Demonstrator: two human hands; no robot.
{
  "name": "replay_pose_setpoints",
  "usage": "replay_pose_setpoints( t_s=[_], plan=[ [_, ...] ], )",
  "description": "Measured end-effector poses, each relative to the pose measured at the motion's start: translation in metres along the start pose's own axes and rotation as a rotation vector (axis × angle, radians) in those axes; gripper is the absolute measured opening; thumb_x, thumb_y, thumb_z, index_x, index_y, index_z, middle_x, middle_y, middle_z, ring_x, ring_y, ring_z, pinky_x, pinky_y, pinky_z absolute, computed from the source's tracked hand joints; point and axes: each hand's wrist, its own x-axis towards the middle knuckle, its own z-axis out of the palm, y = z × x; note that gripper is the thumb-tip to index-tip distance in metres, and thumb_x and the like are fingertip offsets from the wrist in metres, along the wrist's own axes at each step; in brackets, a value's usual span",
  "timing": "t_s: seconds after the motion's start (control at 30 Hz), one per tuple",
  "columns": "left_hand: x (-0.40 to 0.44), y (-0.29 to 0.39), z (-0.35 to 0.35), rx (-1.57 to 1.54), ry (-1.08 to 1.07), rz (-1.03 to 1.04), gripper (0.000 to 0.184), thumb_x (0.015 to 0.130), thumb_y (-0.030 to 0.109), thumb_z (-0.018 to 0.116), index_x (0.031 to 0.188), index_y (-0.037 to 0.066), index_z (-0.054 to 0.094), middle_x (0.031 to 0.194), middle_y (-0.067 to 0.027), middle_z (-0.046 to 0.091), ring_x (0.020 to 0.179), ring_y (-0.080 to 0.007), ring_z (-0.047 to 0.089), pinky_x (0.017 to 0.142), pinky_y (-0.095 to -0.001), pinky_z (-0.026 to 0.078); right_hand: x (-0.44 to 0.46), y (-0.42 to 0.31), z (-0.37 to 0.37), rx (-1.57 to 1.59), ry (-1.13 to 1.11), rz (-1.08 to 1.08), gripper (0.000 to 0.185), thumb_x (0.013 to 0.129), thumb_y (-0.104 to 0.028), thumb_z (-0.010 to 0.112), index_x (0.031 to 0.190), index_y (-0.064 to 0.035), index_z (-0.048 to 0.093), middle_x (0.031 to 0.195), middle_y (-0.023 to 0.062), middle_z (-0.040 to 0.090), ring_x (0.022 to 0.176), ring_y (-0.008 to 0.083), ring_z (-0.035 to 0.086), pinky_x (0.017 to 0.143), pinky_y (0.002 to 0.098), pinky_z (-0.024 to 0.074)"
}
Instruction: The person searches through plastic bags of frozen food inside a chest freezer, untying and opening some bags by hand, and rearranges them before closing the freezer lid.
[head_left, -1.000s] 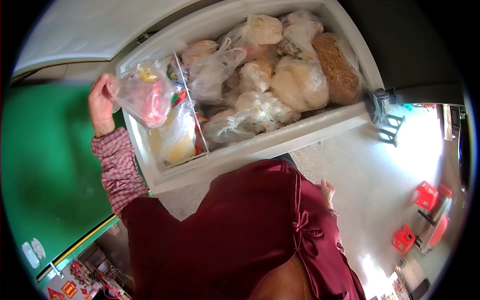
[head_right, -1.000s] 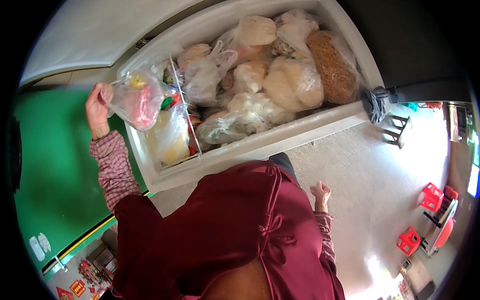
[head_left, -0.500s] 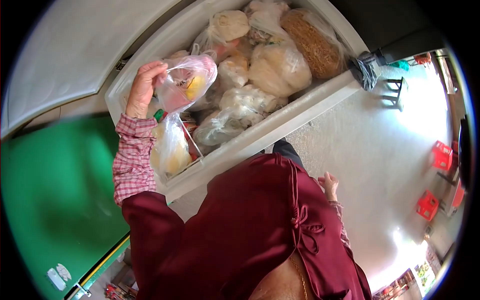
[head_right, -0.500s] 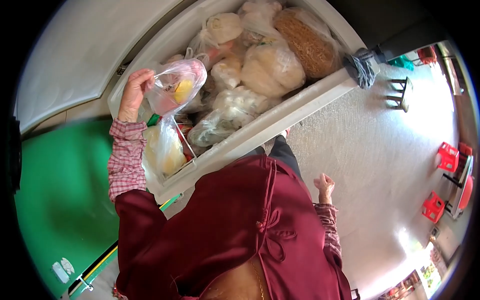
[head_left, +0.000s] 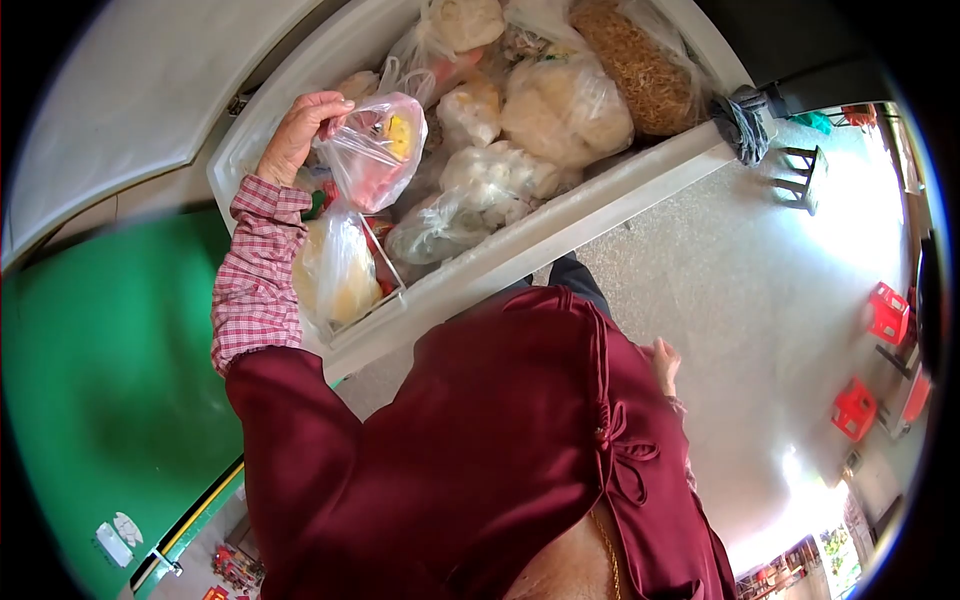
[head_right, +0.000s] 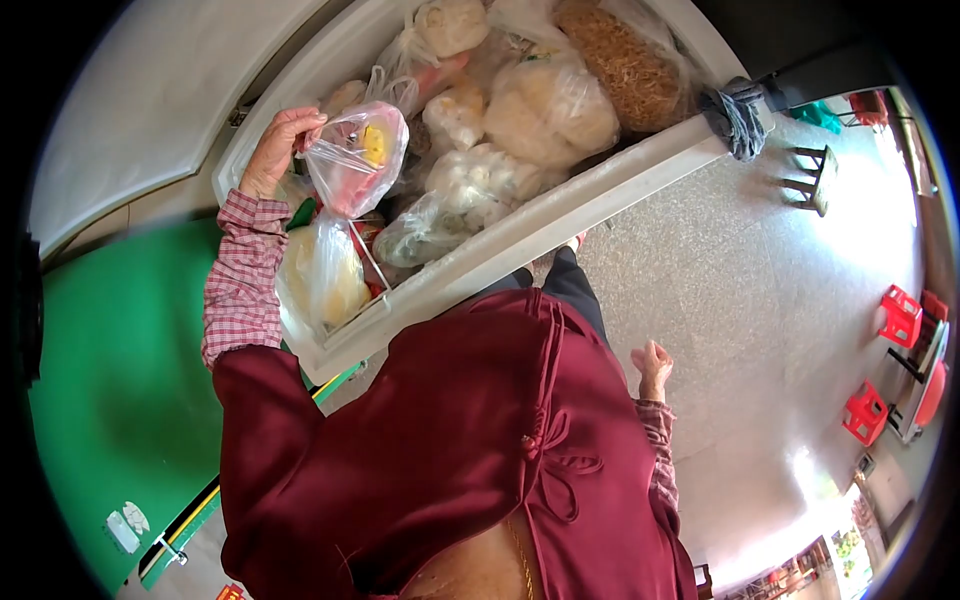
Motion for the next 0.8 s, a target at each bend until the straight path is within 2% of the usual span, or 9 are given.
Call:
replay_pose_setpoints(
  t_s=[0.23,0.37,0.43,0.5,0.57,0.6,0.73,0.8],
  plan=[
    [0.003,-0.012,0.021,0.067,-0.044,-0.073,0.021,0.085,0.019,0.061,0.066,0.010,0.058,0.060,0.0072,0.049,0.055,-0.0018,0.043,0.051,-0.0188,0.033,0.011,-0.014,0.003,0.157,0.050,0.010,0.037,0.087,-0.028,0.060,0.103,0.0058,0.063,0.082,0.0165,0.067,0.077,0.0233,0.067,0.069,0.0329,0.0566],
    [0.013,-0.077,0.027,0.123,-0.159,-0.108,0.016,0.083,0.021,0.062,0.071,0.010,0.063,0.061,0.0075,0.051,0.055,-0.0025,0.045,0.051,-0.0187,0.033,0.013,-0.011,0.004,0.145,0.079,0.028,0.037,0.088,-0.028,0.060,0.103,0.0054,0.062,0.083,0.0168,0.067,0.075,0.0234,0.067,0.067,0.0318,0.0560],
    [0.010,-0.110,0.045,0.265,-0.130,-0.181,0.019,0.081,0.022,0.064,0.070,0.007,0.063,0.059,0.0053,0.053,0.054,-0.0049,0.048,0.050,-0.0216,0.037,0.010,-0.005,0.005,0.115,0.087,0.027,0.035,0.090,-0.029,0.057,0.099,0.0042,0.063,0.081,0.0153,0.068,0.071,0.0219,0.066,0.063,0.0288,0.0544],
    [0.008,-0.158,0.063,0.199,-0.145,-0.136,0.022,0.080,0.025,0.064,0.070,0.005,0.063,0.056,0.0015,0.052,0.054,-0.0066,0.049,0.051,-0.0250,0.040,0.005,0.000,0.005,0.110,0.071,0.056,0.035,0.090,-0.029,0.057,0.097,0.0045,0.063,0.080,0.0155,0.068,0.069,0.0220,0.066,0.061,0.0281,0.0535],
    [-0.002,-0.158,0.080,0.594,-0.076,-0.012,0.026,0.077,0.029,0.063,0.070,0.004,0.063,0.058,-0.0073,0.056,0.055,-0.0160,0.056,0.054,-0.0328,0.043,0.006,0.010,0.004,0.123,0.049,0.079,0.036,0.089,-0.029,0.058,0.099,0.0054,0.062,0.081,0.0163,0.068,0.070,0.0232,0.067,0.063,0.0303,0.0545],
    [-0.001,-0.181,0.085,0.656,-0.003,-0.020,0.027,0.075,0.032,0.062,0.071,0.005,0.062,0.066,-0.0157,0.060,0.064,-0.0305,0.061,0.059,-0.0416,0.045,0.008,0.018,0.003,0.139,0.034,0.089,0.037,0.088,-0.028,0.059,0.103,0.0061,0.062,0.082,0.0170,0.068,0.072,0.0243,0.067,0.065,0.0327,0.0558],
    [-0.003,-0.187,0.099,0.702,0.117,-0.062,0.027,0.076,0.033,0.061,0.074,0.006,0.062,0.072,-0.0189,0.062,0.072,-0.0402,0.059,0.062,-0.0464,0.046,0.009,0.017,0.003,0.102,0.031,0.100,0.039,0.086,-0.027,0.060,0.106,0.0072,0.061,0.084,0.0179,0.067,0.074,0.0257,0.067,0.068,0.0351,0.0572],
    [-0.002,-0.182,0.104,0.734,0.133,-0.089,0.027,0.075,0.031,0.063,0.081,0.005,0.062,0.080,-0.0193,0.063,0.078,-0.0388,0.060,0.066,-0.0451,0.047,0.009,0.011,0.002,0.130,0.027,0.087,0.040,0.086,-0.027,0.060,0.107,0.0074,0.060,0.084,0.0181,0.067,0.075,0.0259,0.067,0.068,0.0348,0.0572]
  ],
)
